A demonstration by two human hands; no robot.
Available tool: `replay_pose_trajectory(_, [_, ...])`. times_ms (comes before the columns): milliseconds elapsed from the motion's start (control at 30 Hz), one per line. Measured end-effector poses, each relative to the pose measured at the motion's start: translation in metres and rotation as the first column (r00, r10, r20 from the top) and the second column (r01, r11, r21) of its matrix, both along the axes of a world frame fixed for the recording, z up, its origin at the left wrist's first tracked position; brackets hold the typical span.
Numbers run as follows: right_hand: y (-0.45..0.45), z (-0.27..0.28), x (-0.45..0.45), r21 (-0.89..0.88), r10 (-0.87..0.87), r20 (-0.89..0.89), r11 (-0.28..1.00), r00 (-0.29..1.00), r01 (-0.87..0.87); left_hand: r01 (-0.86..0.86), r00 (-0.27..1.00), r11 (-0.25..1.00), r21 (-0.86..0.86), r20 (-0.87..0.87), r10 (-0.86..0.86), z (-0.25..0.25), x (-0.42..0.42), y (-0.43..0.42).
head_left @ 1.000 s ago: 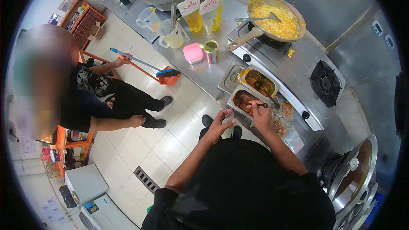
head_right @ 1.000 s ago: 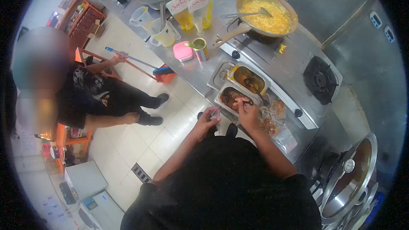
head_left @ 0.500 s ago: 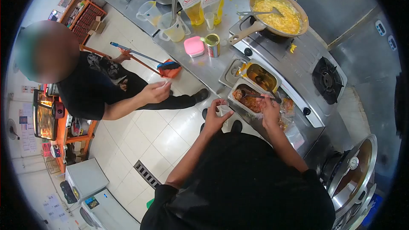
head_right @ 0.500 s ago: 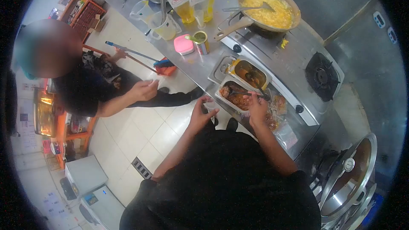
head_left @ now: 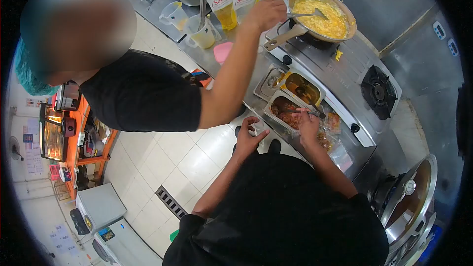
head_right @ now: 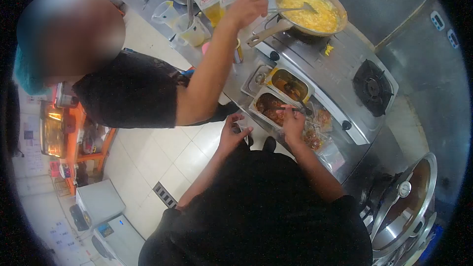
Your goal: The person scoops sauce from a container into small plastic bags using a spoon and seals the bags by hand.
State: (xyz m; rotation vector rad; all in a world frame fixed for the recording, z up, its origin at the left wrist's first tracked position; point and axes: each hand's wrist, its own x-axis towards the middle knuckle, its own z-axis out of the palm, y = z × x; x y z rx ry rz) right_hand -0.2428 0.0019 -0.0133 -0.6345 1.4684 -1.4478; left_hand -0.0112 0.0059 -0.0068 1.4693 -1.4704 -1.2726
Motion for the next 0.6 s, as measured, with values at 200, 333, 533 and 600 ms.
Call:
replay_pose_trajectory(200, [0.001,0.0,-0.007,0.088,-0.138,0.234,0.989,0.962,0.12,0.04,0.995,0.999,0.008,0.096,-0.04,0.02,0.001,0.002])
replay_pose_trajectory(333, [0.008,0.0,-0.014,0.19,-0.203,0.362,0.971,0.91,0.142,0.018,0.953,0.997,0.077,0.301,-0.04,0.031,0.0,0.003])
replay_pose_trajectory(533, [0.027,-0.001,-0.031,0.201,-0.199,0.515,0.974,0.834,0.107,0.094,0.976,0.962,-0.257,0.213,-0.038,0.013,-0.004,-0.004])
replay_pose_trajectory(600, [0.033,0.009,-0.035,0.17,-0.176,0.534,0.98,0.827,0.099,0.171,0.943,0.928,-0.331,0.326,-0.058,0.015,-0.01,-0.01])
